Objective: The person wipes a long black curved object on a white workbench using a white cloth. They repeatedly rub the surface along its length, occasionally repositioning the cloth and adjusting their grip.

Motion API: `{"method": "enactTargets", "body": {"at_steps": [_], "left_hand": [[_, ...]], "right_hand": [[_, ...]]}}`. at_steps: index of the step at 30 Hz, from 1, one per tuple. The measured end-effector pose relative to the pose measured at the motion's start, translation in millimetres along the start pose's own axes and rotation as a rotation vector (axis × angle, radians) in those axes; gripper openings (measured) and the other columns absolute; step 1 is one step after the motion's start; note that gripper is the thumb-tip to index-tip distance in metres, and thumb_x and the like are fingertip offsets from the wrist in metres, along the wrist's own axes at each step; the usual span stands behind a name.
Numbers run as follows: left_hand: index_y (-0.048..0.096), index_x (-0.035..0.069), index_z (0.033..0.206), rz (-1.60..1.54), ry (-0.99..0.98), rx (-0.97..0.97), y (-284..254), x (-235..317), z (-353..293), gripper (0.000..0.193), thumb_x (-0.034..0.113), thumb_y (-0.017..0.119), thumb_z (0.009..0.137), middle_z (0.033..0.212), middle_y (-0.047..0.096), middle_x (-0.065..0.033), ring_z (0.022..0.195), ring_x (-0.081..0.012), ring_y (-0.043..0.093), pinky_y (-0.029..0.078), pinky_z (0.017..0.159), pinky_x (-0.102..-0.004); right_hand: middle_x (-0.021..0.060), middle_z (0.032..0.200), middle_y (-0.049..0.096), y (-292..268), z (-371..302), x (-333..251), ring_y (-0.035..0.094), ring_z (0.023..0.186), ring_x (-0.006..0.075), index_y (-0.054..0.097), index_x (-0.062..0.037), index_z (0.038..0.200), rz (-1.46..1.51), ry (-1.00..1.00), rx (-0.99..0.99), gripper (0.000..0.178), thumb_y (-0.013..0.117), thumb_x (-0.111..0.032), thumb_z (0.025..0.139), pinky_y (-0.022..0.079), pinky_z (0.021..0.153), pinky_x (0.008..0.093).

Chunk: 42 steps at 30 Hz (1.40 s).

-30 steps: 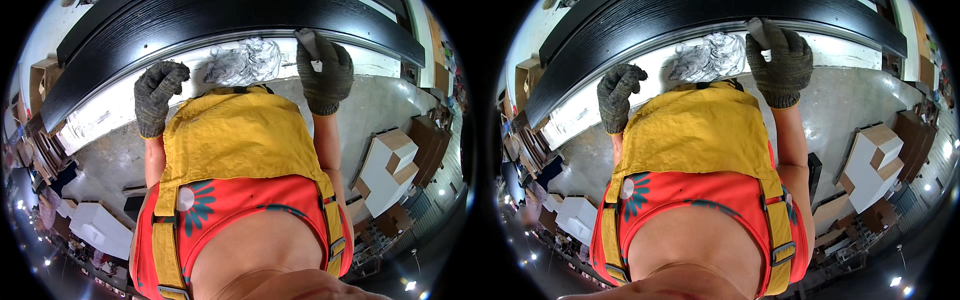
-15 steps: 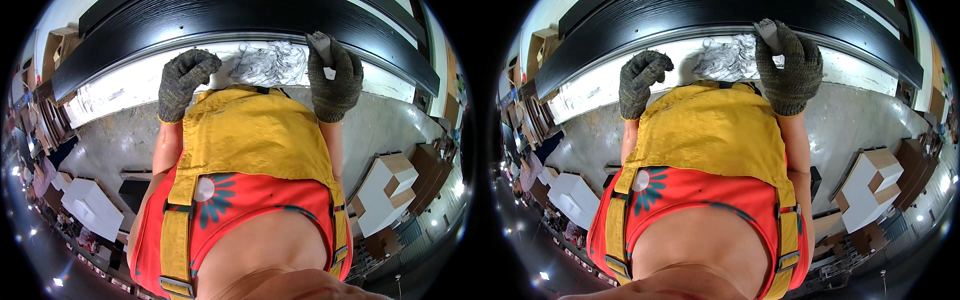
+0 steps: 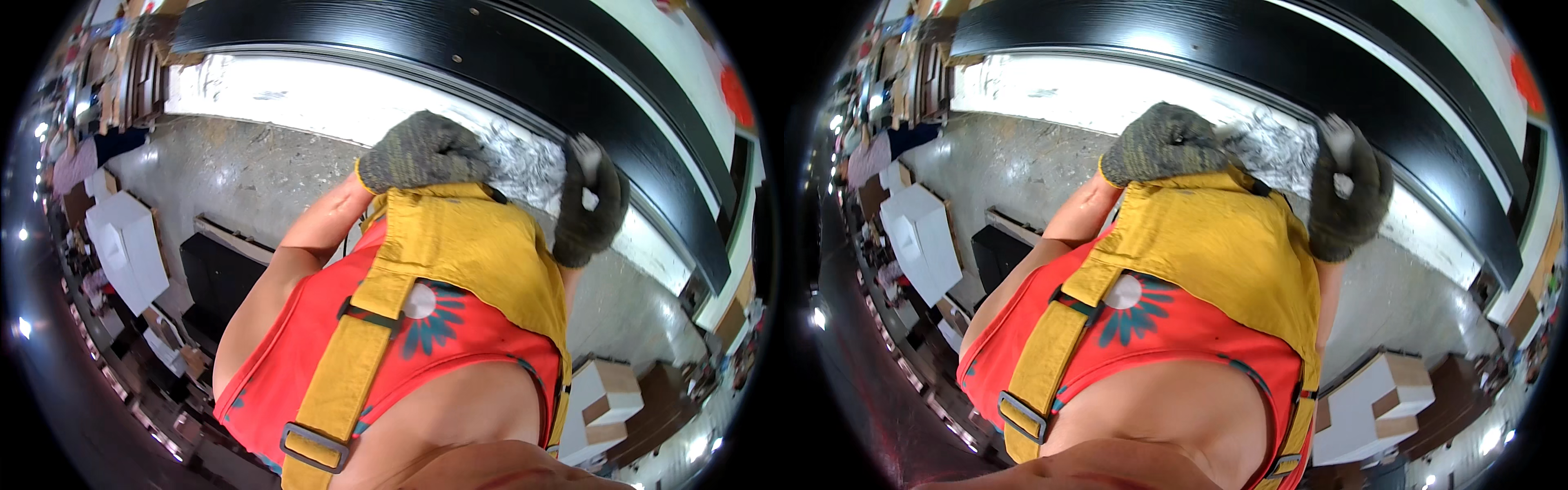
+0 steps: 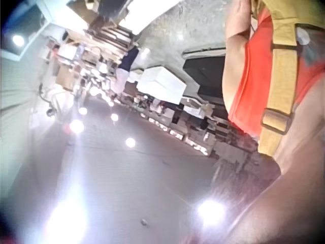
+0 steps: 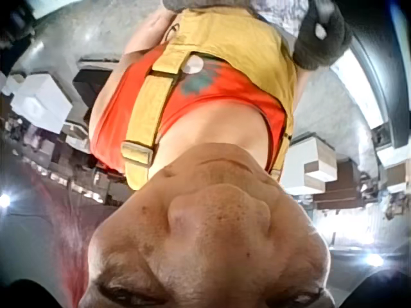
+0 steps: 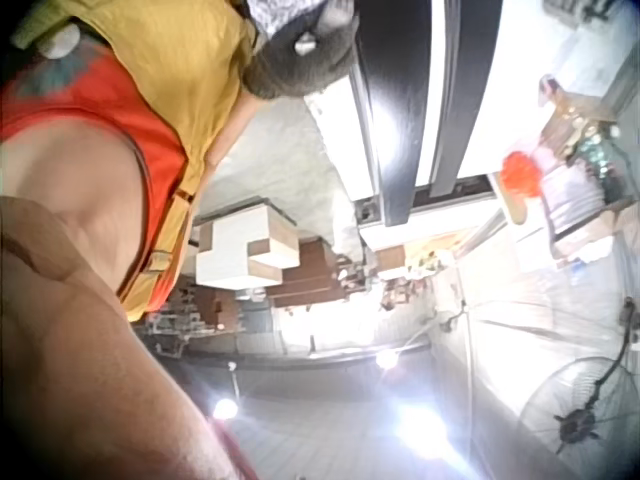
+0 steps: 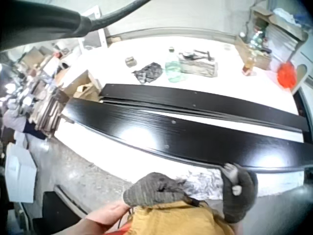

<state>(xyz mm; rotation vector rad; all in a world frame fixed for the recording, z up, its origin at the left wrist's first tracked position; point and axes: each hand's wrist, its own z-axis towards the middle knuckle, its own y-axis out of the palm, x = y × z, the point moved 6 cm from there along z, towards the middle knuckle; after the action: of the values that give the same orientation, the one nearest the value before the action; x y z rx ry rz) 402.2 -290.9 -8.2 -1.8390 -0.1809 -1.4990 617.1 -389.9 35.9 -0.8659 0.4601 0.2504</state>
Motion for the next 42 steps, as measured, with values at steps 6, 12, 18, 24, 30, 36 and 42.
{"method": "enactTargets", "body": {"at_steps": [6, 12, 18, 24, 30, 36, 42], "left_hand": [[0.064, 0.010, 0.128, 0.060, 0.557, -0.042, -41, 53, 62, 0.054, 0.037, 0.077, 0.082, 0.126, 0.066, -0.0095, 0.122, -0.0259, 0.059, 0.045, 0.106, -0.0413], [0.033, 0.015, 0.154, 0.993, 0.496, -0.180, -1, 44, 141, 0.110, 0.064, 0.077, 0.067, 0.156, 0.035, -0.0184, 0.148, -0.0349, 0.026, 0.023, 0.121, -0.0493], [0.037, 0.015, 0.152, 0.877, 0.380, -0.273, 3, 56, 151, 0.110, 0.065, 0.079, 0.064, 0.147, 0.045, -0.0224, 0.134, -0.0392, 0.047, 0.039, 0.111, -0.0464], [0.040, 0.013, 0.150, 0.690, 0.414, -0.385, 24, 82, 172, 0.110, 0.058, 0.085, 0.060, 0.137, 0.054, -0.0209, 0.125, -0.0371, 0.055, 0.047, 0.102, -0.0488], [0.038, 0.003, 0.150, 0.722, 0.423, -0.223, -24, 50, 170, 0.120, 0.048, 0.091, 0.052, 0.143, 0.051, -0.0241, 0.132, -0.0387, 0.049, 0.039, 0.112, -0.0449], [0.038, 0.005, 0.151, 0.532, 0.312, -0.328, -54, 28, 176, 0.122, 0.037, 0.096, 0.049, 0.140, 0.054, -0.0212, 0.130, -0.0341, 0.052, 0.041, 0.110, -0.0416], [0.049, -0.001, 0.142, 0.451, -0.067, -0.468, -63, 12, 213, 0.100, 0.025, 0.095, 0.057, 0.128, 0.063, -0.0184, 0.124, -0.0249, 0.056, 0.044, 0.106, -0.0362]], "right_hand": [[0.0069, 0.085, 0.066, -32, -36, 43, 0.058, 0.073, 0.0157, 0.071, 0.0008, 0.106, 0.056, 0.317, 0.052, 0.020, 0.073, -0.002, 0.086, 0.051, 0.068, 0.0301], [0.0148, 0.103, 0.071, -39, -60, 62, 0.069, 0.088, 0.0217, 0.069, 0.0039, 0.109, 0.236, 0.486, 0.009, 0.019, 0.063, -0.011, 0.098, 0.059, 0.076, 0.0348], [0.0122, 0.102, 0.072, -33, -69, 64, 0.068, 0.088, 0.0198, 0.069, 0.0012, 0.106, 0.280, 0.505, -0.029, 0.016, 0.067, -0.009, 0.094, 0.057, 0.076, 0.0327], [0.0097, 0.100, 0.072, -49, -96, 62, 0.067, 0.087, 0.0178, 0.070, -0.0016, 0.104, 0.229, 0.622, 0.134, 0.015, 0.071, -0.006, 0.090, 0.055, 0.075, 0.0305], [0.0119, 0.097, 0.070, -62, -79, 40, 0.068, 0.089, 0.0281, 0.071, -0.0047, 0.103, 0.052, 0.518, 0.148, 0.029, 0.082, -0.015, 0.078, 0.055, 0.076, 0.0374], [0.0107, 0.100, 0.070, -81, -113, 36, 0.065, 0.088, 0.0300, 0.072, -0.0089, 0.109, -0.296, 0.251, 0.229, 0.032, 0.078, -0.015, 0.078, 0.054, 0.079, 0.0401], [0.0115, 0.103, 0.070, -76, -123, 57, 0.065, 0.096, 0.0322, 0.071, -0.0047, 0.105, -0.007, 0.631, 0.262, 0.031, 0.081, -0.015, 0.078, 0.053, 0.085, 0.0400]]}}
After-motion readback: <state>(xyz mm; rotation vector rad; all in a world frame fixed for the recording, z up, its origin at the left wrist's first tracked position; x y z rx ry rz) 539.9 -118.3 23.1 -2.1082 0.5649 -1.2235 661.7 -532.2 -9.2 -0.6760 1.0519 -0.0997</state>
